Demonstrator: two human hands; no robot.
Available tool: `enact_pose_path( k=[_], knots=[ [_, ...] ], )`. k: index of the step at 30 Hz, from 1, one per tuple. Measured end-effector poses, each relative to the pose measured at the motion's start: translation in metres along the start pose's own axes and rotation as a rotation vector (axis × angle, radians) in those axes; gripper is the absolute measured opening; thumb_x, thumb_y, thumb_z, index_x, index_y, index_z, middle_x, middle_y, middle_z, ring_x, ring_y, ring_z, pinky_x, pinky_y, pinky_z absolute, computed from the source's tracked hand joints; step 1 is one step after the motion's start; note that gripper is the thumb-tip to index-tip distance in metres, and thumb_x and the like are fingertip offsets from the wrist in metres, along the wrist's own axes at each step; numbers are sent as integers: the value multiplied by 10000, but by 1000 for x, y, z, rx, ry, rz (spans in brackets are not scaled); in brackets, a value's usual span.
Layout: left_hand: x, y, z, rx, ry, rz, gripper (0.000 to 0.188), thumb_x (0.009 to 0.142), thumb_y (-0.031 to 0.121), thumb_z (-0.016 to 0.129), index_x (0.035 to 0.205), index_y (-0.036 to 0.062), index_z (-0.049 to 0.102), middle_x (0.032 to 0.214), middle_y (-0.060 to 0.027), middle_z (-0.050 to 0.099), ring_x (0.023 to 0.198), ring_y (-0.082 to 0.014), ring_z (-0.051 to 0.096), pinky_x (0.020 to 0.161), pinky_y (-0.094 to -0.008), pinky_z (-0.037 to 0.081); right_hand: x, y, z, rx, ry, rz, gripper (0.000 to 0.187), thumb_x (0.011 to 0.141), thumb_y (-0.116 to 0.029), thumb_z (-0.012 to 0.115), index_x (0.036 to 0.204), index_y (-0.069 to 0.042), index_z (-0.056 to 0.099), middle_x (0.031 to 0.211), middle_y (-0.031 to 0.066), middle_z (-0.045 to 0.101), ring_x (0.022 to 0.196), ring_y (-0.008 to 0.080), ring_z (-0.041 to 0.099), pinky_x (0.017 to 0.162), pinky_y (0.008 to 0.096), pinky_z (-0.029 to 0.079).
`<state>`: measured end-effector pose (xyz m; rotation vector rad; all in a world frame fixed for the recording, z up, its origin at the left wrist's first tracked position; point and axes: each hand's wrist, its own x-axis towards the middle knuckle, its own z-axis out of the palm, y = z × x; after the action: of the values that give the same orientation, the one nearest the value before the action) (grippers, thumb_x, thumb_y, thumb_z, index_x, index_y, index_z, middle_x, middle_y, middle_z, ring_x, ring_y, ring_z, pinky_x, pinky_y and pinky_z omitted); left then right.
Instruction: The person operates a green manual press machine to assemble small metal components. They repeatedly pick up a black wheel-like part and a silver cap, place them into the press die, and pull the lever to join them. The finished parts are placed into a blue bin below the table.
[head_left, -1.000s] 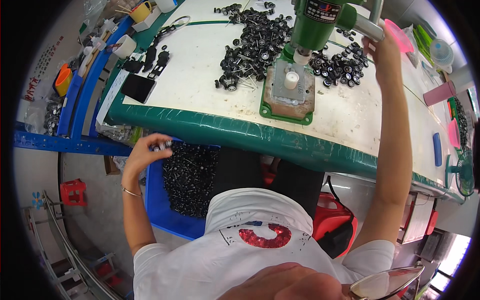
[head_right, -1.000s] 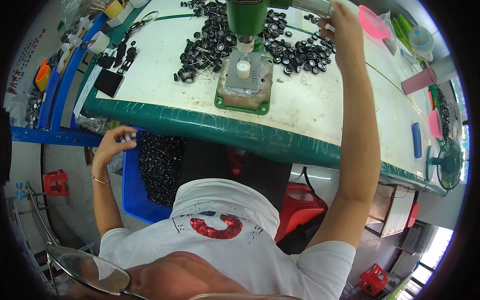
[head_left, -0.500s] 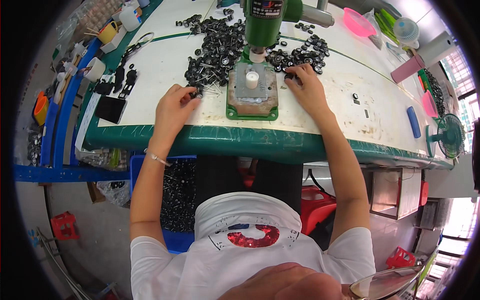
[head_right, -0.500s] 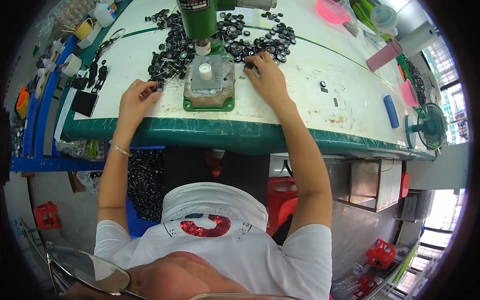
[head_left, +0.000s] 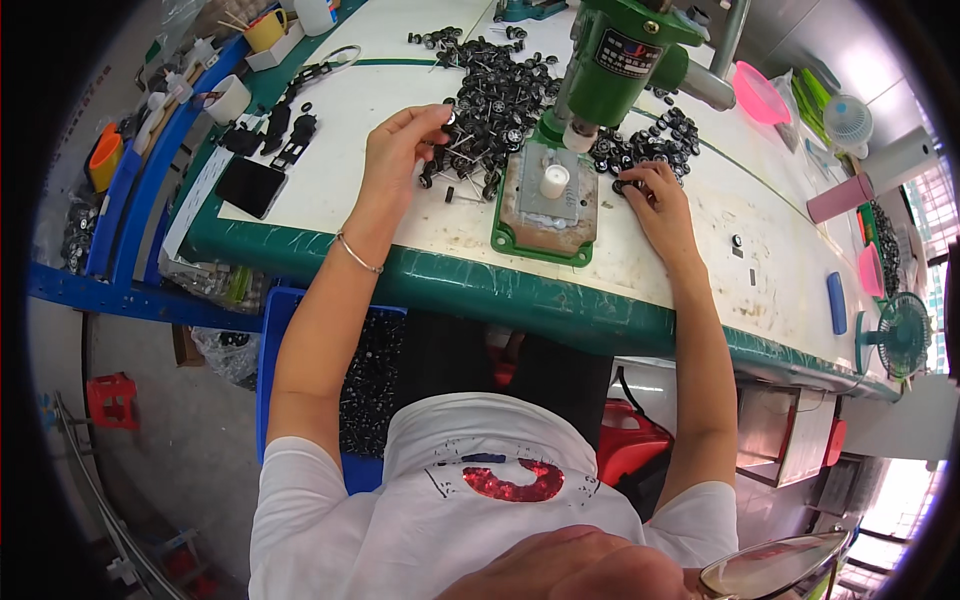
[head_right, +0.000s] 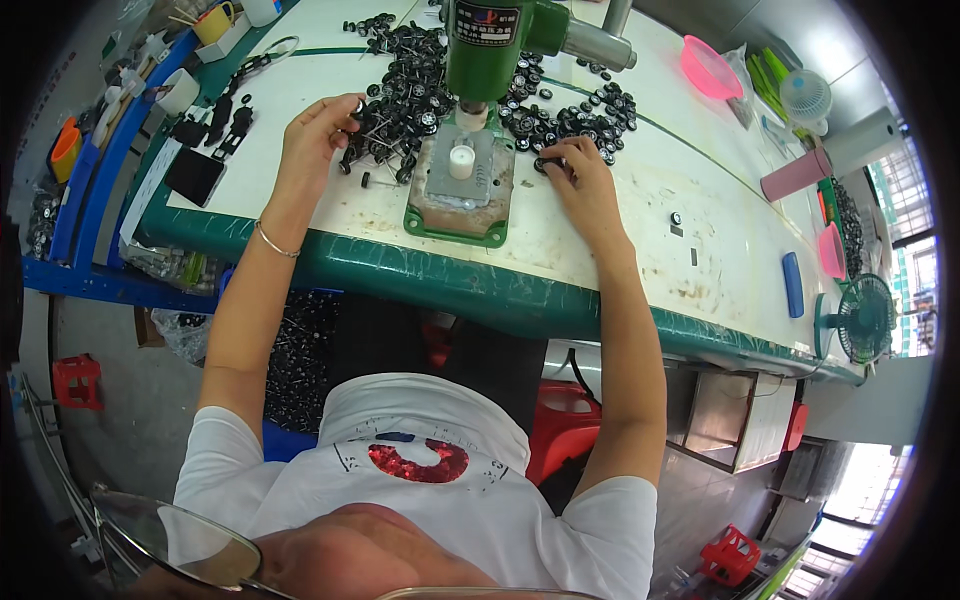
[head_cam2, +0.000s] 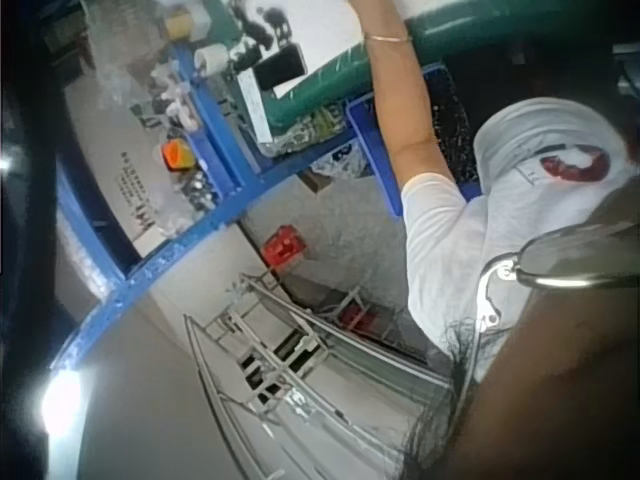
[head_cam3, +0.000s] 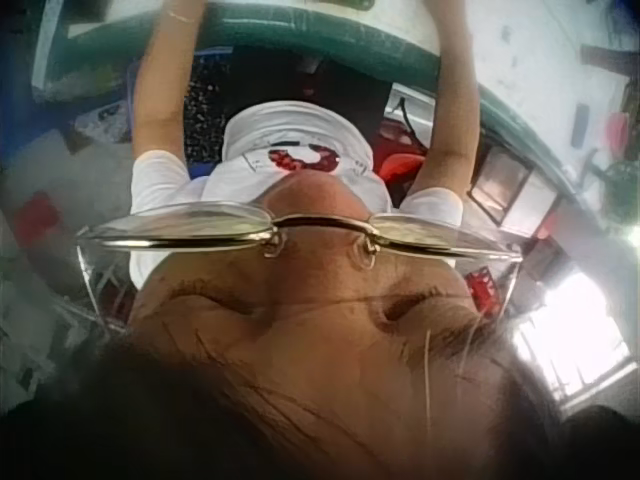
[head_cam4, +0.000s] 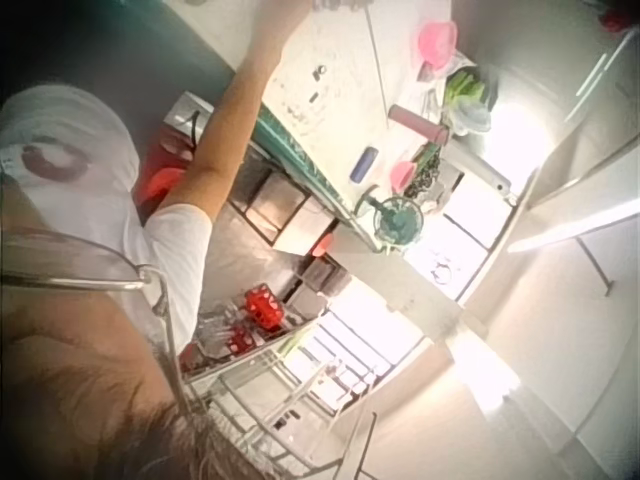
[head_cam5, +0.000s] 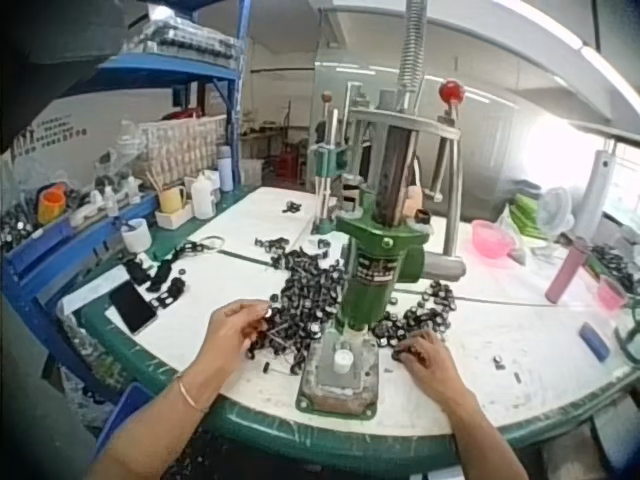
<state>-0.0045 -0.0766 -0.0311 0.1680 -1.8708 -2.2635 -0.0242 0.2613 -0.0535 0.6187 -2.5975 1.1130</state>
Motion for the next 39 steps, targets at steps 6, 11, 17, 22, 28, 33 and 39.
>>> enact_pose_path(
  k=[6, 11, 17, 22, 28, 33, 39],
  knots=[
    [-29, -21, 13, -407, -327, -41, 203, 947, 192, 532, 1010, 9, 592, 1029, -144, 669, 924, -197, 653, 838, -281, 518, -3, -5, -1, -36, 10, 3, 218, 849, -31, 610, 1057, -60, 668, 1048, 67, 554, 776, 169, 545, 709, 280, 460],
    [-56, -26, 11, -170, -456, -7, 261, 852, 5, 645, 1111, -15, 625, 1061, -103, 651, 997, -167, 627, 905, -286, 506, 4, -3, 1, -75, 32, -2, 200, 853, -34, 605, 1046, -51, 654, 1033, 81, 558, 781, 189, 551, 705, 301, 461],
    [-20, -27, 15, 3, -229, 123, 293, 828, -10, 667, 1120, -1, 659, 1038, -77, 679, 934, -133, 641, 865, -236, 497, 10, -19, 11, 12, 154, -99, 135, 891, -8, 577, 1016, -24, 626, 1072, 100, 606, 869, 208, 613, 720, 291, 496],
    [-32, -10, 35, -282, -29, 85, 206, 848, 5, 657, 1051, -20, 685, 954, -82, 700, 852, -121, 652, 801, -230, 508, 10, -74, 24, 213, 148, -207, 135, 866, 7, 607, 998, -9, 628, 988, 110, 641, 881, 216, 632, 753, 300, 506],
    [-57, -25, 46, -185, -255, 1, 145, 835, 68, 705, 973, 24, 718, 825, -14, 683, 699, -68, 576, 646, -214, 454, -4, -91, 50, 147, 165, -275, 131, 850, -22, 636, 976, -37, 670, 1001, 95, 651, 954, 232, 615, 841, 330, 479],
    [-52, -28, 44, -166, -301, 16, 154, 829, 76, 722, 973, 23, 719, 810, 11, 665, 711, -46, 561, 650, -191, 441, -8, -95, 55, 245, 204, -70, 174, 830, -56, 667, 1003, -62, 677, 1070, 84, 659, 997, 215, 591, 916, 344, 442],
    [-41, -14, 60, -107, -332, 122, 126, 820, 87, 724, 930, 27, 723, 830, 37, 630, 742, -45, 545, 672, -202, 421, 1, -92, 53, 697, 55, 171, 351, 847, -49, 647, 1194, -42, 595, 1099, 39, 644, 1094, 160, 548, 946, 321, 429]
  ],
)
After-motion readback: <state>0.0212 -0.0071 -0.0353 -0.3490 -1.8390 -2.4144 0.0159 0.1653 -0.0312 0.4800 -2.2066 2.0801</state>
